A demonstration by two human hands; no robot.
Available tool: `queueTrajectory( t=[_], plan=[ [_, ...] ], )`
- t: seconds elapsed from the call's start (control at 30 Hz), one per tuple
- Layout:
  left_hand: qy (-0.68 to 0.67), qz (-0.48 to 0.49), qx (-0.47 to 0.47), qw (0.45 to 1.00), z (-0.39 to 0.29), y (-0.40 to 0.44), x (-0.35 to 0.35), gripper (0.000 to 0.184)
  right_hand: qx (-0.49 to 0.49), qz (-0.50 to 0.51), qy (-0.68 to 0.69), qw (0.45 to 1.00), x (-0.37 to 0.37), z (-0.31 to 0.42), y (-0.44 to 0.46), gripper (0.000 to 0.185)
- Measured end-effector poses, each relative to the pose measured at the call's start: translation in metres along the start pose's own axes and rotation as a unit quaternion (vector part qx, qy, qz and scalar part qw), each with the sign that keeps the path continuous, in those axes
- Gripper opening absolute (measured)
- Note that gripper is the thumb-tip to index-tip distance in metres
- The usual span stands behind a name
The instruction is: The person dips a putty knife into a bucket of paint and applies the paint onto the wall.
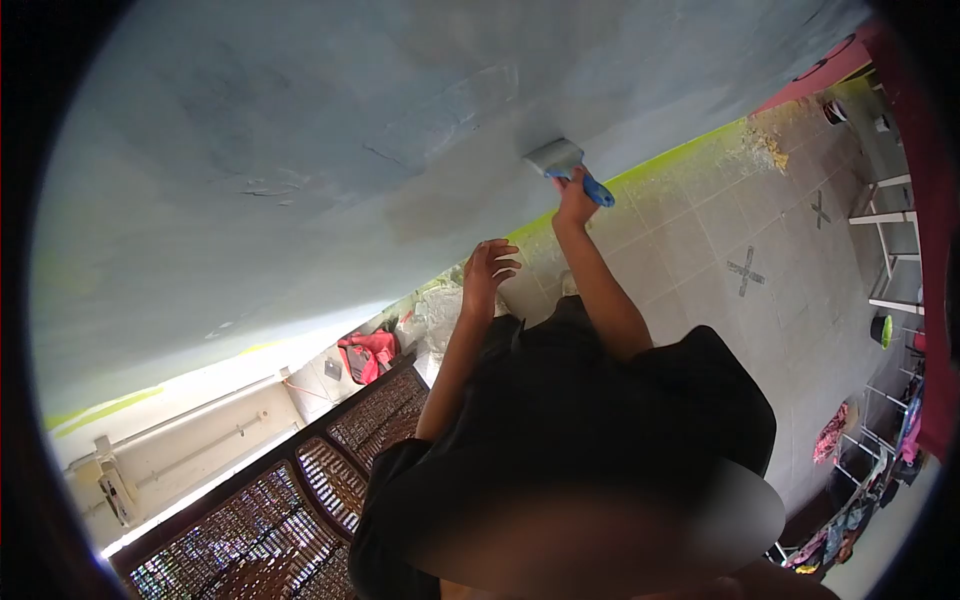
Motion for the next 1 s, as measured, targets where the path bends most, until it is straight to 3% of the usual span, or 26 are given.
queueTrajectory(
  t=[0.17,0.37,0.57,0.7,0.87,1.0],
  plan=[
    [-0.001,-0.011,-0.007,1.0,-0.001,-0.001,0.001,0.039,0.074,0.081,-0.02,0.994,-0.055,0.08,-0.06,0.035],
    [-0.009,-0.008,0.0,1.0,0.002,0.002,-0.002,0.04,0.127,0.142,0.014,0.982,-0.039,0.131,-0.093,0.044],
    [-0.015,-0.023,-0.006,1.0,0.0,0.001,-0.003,0.04,0.032,0.055,-0.06,0.996,0.011,0.052,-0.064,0.039],
    [-0.018,-0.025,-0.012,0.999,0.0,-0.001,0.002,0.04,-0.004,0.095,-0.037,0.995,-0.022,0.018,-0.064,0.04],
    [-0.027,-0.036,-0.014,0.999,-0.005,0.0,0.013,0.039,0.058,0.167,-0.003,0.984,-0.072,0.088,-0.119,0.045],
    [-0.028,-0.025,-0.016,0.999,-0.004,0.0,0.018,0.039,0.081,0.185,0.002,0.979,-0.058,0.119,-0.137,0.043]
  ],
)
Point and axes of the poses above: each hand's wrist, its own y-axis towards the middle knuckle, its own x-axis out of the back of the hand, z = x × y, the point moved 4 cm from there along y, towards the middle knuckle, and after that the axes turned 7 degrees about -y, right-handed, at the moved point
